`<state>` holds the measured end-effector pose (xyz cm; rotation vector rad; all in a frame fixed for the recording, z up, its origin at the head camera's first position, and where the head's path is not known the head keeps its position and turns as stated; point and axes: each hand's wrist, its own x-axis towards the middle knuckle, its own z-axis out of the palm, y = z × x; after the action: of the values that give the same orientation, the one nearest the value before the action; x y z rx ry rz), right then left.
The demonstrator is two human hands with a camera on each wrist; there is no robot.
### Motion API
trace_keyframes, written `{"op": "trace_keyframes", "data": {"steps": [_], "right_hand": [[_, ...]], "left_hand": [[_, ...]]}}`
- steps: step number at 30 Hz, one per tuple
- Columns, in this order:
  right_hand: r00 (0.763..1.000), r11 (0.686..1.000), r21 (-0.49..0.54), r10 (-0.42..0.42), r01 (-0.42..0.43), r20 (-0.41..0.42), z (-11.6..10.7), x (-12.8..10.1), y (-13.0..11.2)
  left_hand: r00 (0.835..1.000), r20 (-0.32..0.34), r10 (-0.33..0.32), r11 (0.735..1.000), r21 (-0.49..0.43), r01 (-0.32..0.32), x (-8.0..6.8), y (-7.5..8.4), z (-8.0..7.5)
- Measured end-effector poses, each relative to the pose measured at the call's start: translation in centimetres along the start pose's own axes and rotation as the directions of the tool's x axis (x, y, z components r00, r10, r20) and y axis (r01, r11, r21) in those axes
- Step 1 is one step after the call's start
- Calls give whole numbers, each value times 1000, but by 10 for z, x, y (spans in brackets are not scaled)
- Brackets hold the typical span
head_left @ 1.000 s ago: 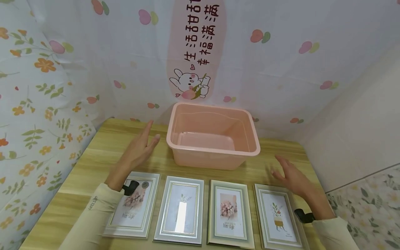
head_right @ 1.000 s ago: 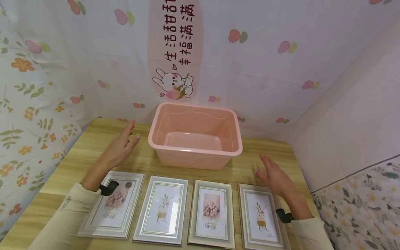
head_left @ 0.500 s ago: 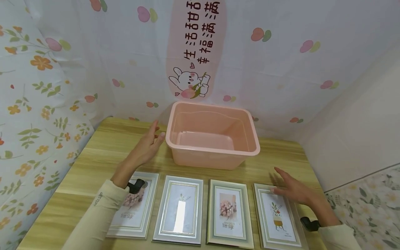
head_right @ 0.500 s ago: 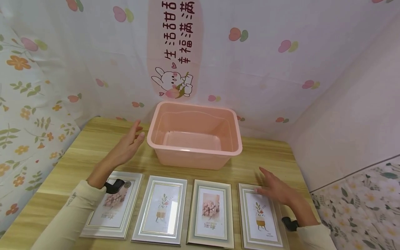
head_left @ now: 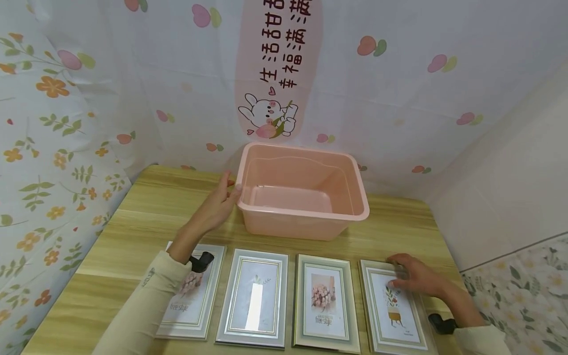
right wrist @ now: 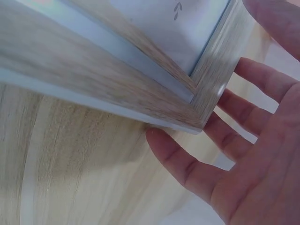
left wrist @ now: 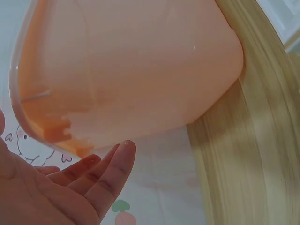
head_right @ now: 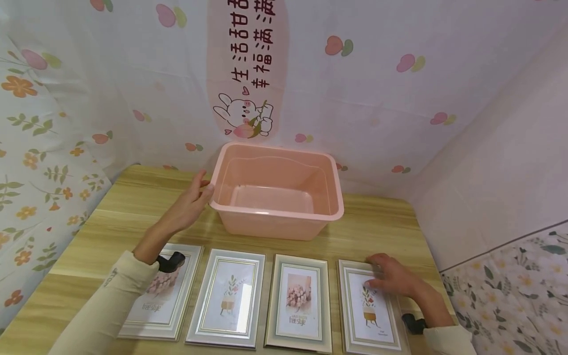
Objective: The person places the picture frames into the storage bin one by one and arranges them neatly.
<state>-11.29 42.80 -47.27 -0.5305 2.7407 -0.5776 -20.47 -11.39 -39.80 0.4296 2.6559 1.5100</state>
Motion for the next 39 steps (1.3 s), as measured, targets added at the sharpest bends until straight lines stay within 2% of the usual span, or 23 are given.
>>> {"op": "trace_keyframes", "data": {"steps": [7, 11, 14, 20, 22, 25, 29, 30, 32, 39], "right_hand": [[999, 998, -46, -33, 34, 10, -3, 1, -2], [997, 995, -71, -74, 72, -21, -4, 2, 0], [993, 991, -106, -93, 85, -68, -3, 3, 3], [996, 993, -116, -31, 22, -80, -3, 9, 7], [997, 992, -122, -11, 1, -78, -3, 10, 8], [996, 986, -168, -23, 8, -86, -1, 12, 9], [993, 971, -238, -58, 32, -104, 4, 13, 10], [992, 969, -246, -62, 34, -108, 5, 14, 10], [991, 971, -235, -62, 33, -117, 5, 14, 10], [992, 993, -108, -51, 39, -111, -2, 14, 13]], "left_hand": [[999, 16, 38, 996, -75, -37, 4, 3, 3], [998, 23, 61, 993, -100, -59, 7, 6, 3], [999, 27, 39, 996, -83, -37, 8, 8, 3], [1000, 18, -17, 999, -46, 18, 10, 10, 6], [1000, 13, -5, 998, -58, 6, 11, 10, 7], [1000, 14, 21, 997, -75, -20, 6, 23, 5], [999, 11, 34, 996, -88, -33, 9, 20, 8], [999, 7, 39, 995, -88, -38, 11, 15, 9], [999, 0, 40, 995, -90, -40, 16, 5, 13], [999, -12, 42, 994, -98, -43, 18, 5, 16]]}}
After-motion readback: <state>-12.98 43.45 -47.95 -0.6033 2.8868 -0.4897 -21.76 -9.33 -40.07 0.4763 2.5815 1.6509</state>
